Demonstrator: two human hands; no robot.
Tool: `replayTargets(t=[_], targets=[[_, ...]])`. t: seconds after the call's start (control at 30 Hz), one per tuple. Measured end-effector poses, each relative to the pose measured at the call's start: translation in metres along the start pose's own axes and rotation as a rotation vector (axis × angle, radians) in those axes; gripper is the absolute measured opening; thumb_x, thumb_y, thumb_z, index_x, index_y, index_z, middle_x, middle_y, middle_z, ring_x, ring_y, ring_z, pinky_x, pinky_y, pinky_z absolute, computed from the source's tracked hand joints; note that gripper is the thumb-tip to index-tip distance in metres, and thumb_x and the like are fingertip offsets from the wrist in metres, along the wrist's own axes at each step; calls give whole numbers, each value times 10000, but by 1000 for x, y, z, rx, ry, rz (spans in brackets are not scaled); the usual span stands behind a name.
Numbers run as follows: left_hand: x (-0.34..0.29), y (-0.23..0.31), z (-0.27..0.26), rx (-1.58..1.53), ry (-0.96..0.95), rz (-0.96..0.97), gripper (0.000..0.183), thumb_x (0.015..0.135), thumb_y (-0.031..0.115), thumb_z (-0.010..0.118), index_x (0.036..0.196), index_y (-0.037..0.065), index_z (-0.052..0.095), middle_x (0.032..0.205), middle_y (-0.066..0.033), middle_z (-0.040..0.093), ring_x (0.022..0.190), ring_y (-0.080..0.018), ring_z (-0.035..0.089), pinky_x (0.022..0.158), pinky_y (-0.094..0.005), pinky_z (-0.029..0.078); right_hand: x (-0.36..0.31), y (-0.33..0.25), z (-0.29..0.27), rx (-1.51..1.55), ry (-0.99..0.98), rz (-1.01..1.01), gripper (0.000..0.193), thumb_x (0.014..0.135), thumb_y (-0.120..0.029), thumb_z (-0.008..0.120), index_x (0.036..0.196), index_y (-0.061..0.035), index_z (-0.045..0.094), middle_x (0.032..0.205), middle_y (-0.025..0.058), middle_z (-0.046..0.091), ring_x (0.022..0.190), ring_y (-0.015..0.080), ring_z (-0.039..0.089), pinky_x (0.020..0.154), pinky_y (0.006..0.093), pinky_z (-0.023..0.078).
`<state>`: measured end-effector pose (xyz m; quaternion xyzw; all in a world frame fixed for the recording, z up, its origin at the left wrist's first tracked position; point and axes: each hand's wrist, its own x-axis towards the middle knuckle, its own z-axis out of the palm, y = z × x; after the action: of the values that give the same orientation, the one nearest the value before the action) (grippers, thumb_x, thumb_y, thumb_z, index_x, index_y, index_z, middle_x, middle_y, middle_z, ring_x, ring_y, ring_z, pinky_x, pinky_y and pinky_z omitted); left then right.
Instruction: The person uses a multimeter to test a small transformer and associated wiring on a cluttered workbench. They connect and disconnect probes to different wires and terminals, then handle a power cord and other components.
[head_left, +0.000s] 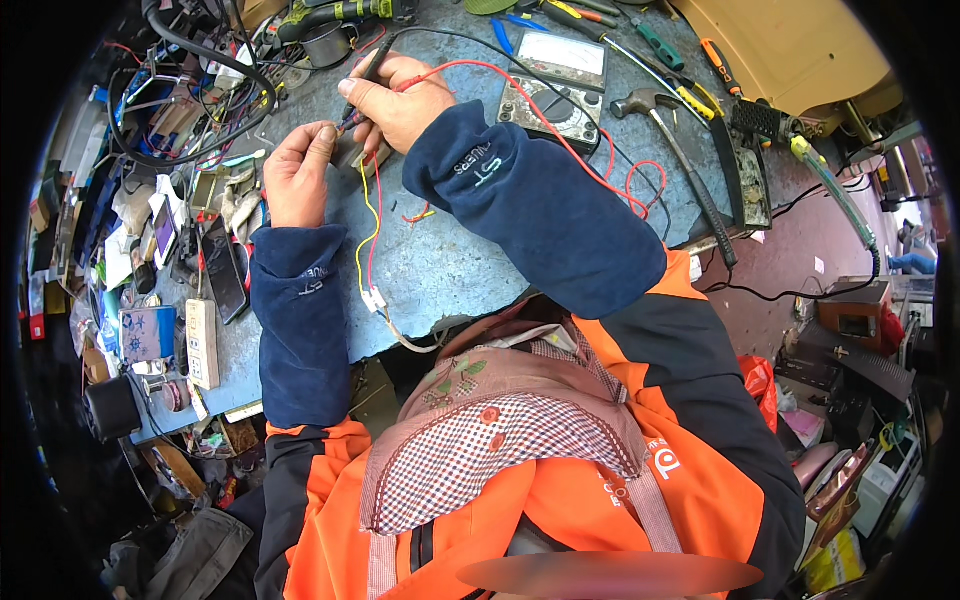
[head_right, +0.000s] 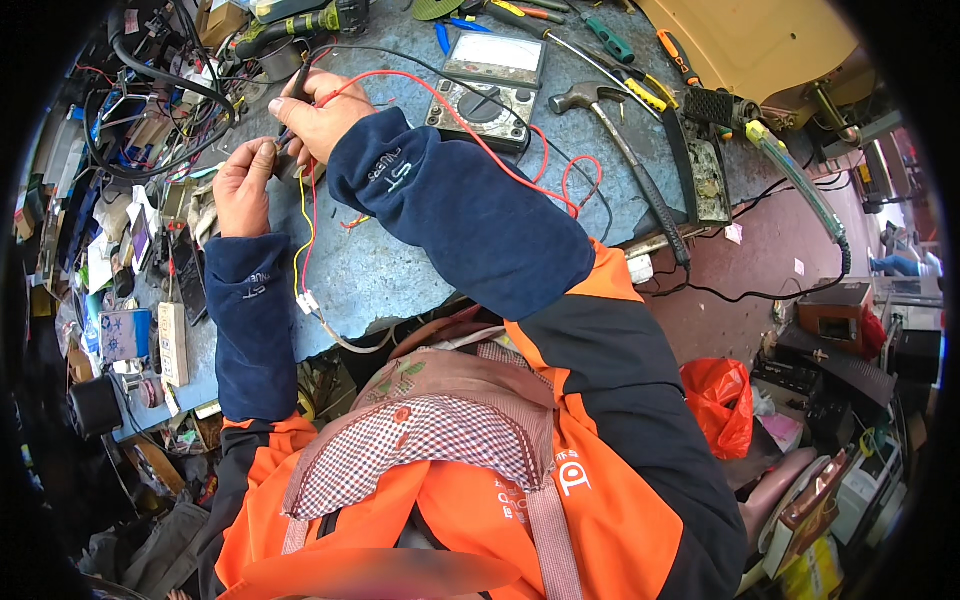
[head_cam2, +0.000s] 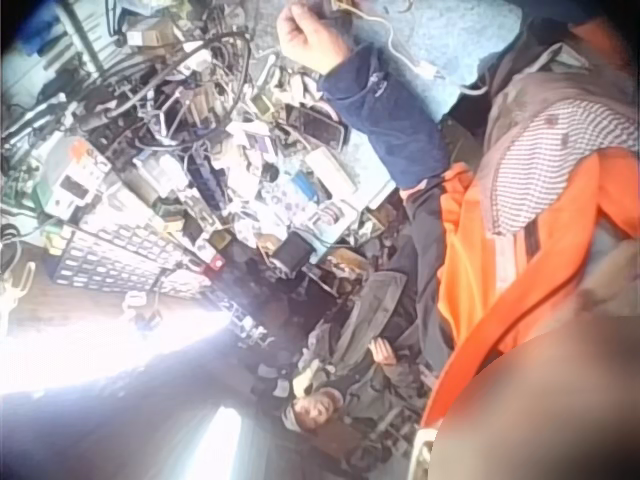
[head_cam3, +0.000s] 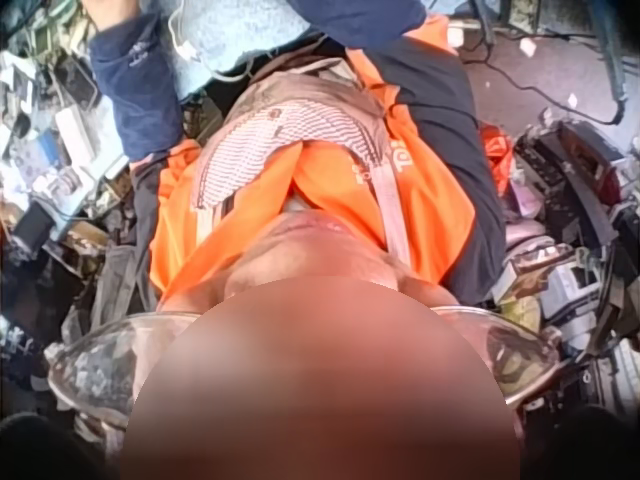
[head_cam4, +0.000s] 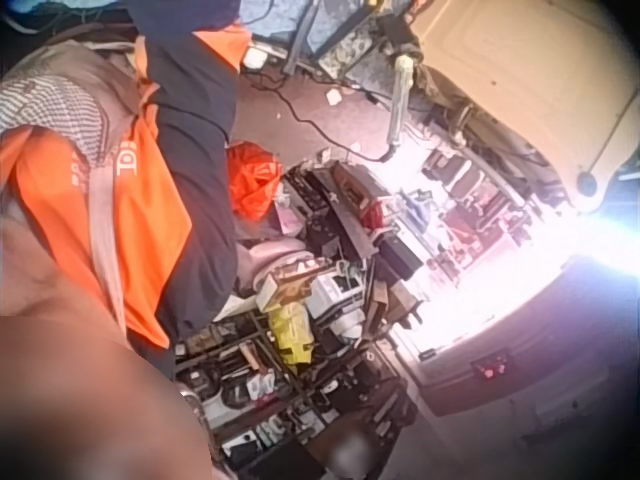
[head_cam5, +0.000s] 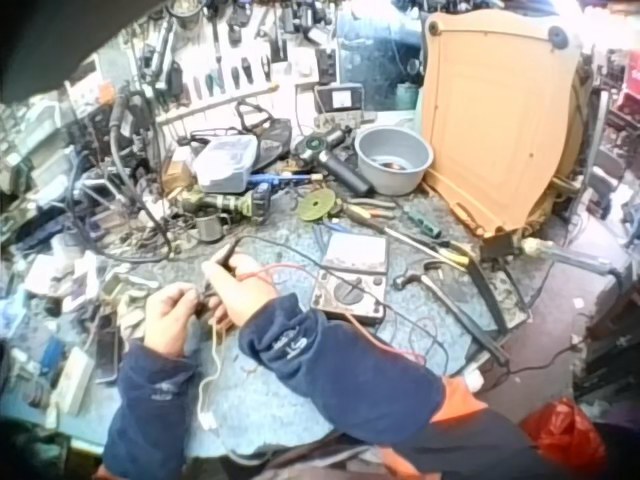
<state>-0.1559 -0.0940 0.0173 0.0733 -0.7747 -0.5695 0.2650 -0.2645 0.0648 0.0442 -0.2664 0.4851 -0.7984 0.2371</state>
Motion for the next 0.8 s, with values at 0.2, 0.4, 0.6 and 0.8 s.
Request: replayTargets(t=[0.2, 0.4, 0.6, 0.8], targets=[[0, 1, 1, 84, 30, 21, 188, 1017, 137, 645, 1048, -26, 733, 894, 2, 704, 830, -81, 613, 766, -256, 499, 4, 8, -4, 12, -25, -57, 154, 1012, -173, 660, 1014, -24, 620, 805, 71, 677, 617, 158, 693, 492, 285, 562], [-1, 10, 9, -42, 7, -3, 167, 1016, 118, 646, 1037, -21, 736, 892, 14, 701, 810, -61, 583, 738, -239, 481, -1, -6, -5, 23, 47, -171, 188, 1001, -187, 679, 1060, -13, 642, 841, 102, 681, 635, 173, 693, 506, 289, 574], [-4, 11, 7, -44, 7, -16, 165, 1015, 123, 655, 1037, -19, 735, 901, 4, 712, 814, -66, 596, 742, -240, 488, 1, 0, -4, -28, 12, -127, 233, 1004, -215, 683, 1096, -6, 637, 868, 122, 681, 668, 194, 708, 521, 299, 592], [-4, 15, 10, -37, 18, -9, 168, 1015, 125, 656, 1042, -20, 737, 916, -7, 725, 831, -71, 614, 754, -243, 497, 0, 0, -1, 6, 39, -117, 184, 992, -166, 690, 1055, 1, 647, 837, 96, 694, 612, 163, 690, 502, 281, 571]])
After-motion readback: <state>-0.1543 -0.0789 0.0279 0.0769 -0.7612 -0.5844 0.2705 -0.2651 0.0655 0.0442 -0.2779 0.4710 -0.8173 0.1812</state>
